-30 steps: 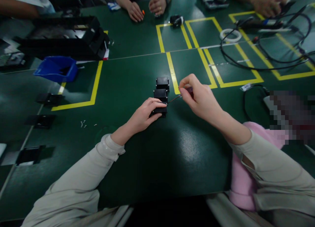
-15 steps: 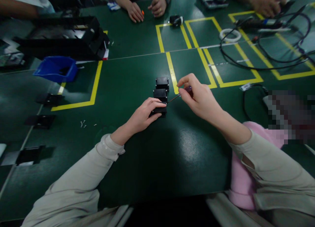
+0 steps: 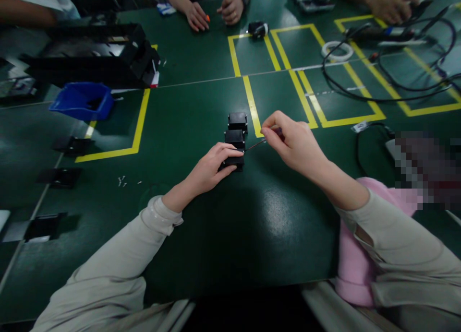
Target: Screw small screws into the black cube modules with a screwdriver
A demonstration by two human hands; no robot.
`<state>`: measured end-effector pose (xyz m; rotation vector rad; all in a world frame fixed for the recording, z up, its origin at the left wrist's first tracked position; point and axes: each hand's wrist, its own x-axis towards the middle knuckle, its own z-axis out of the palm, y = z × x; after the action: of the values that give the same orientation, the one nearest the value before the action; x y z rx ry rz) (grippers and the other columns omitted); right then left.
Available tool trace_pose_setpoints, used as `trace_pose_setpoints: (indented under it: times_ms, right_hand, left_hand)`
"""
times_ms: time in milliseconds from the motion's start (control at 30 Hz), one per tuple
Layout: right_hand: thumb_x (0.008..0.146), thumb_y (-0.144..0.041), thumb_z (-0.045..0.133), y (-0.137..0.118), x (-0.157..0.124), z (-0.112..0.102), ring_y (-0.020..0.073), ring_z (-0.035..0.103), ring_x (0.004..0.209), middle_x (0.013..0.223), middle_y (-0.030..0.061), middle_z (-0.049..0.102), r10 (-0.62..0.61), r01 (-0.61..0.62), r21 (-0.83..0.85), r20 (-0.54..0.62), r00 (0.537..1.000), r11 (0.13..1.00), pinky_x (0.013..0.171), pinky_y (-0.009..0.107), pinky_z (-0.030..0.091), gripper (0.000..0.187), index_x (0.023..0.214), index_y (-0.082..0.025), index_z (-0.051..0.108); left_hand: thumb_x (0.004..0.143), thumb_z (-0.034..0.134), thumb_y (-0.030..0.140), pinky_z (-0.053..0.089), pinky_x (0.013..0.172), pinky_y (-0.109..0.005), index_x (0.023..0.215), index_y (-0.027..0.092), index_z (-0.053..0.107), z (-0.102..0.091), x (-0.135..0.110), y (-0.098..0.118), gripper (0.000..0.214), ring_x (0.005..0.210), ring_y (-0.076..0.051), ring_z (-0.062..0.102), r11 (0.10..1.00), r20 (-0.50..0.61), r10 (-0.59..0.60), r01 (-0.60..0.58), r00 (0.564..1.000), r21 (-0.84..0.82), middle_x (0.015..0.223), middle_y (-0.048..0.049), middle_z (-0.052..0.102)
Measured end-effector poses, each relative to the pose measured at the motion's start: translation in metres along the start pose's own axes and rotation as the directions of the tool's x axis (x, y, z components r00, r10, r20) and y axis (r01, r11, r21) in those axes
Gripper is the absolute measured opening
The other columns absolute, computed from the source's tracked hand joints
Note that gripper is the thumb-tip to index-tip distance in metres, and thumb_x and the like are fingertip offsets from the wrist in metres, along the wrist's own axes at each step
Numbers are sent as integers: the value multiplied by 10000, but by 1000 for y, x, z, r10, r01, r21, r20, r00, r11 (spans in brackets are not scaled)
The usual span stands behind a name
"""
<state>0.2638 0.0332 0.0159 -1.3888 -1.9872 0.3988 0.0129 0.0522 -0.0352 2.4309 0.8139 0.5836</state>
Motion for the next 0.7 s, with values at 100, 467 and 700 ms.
trace_pose_setpoints:
  times_ms: [100,467,700]
  right_hand:
    - [923,-195,495,1,0,1,103,504,553,686,-19,573,-3,3,15,-18,1000,1000,601,274,357,125,1030,-178,557]
    - [920,-211,490,1,0,1,119,528,560,700,-20,593,21,-21,21,-1,1000,1000,620,299,383,178,1092,-185,528]
    - [949,-323,522,2,0,0,104,494,540,623,-26,549,30,-30,4,-12,999,1000,585,281,334,144,875,-202,549]
  left_hand:
    - [994,557,194,453,1092,-420,1295,200,571,0,0,0,301,1278,-237,537,1000,2,-2,2,1000,4,1316,-106,568]
    - [998,548,198,450,1096,-425,1292,200,567,0,0,0,295,1283,-236,533,1000,1,0,0,1000,-8,1316,-105,562]
    - [996,552,193,449,1098,-418,1302,194,566,0,0,-1,306,1282,-237,534,1000,5,4,-4,1000,-2,1317,-108,565]
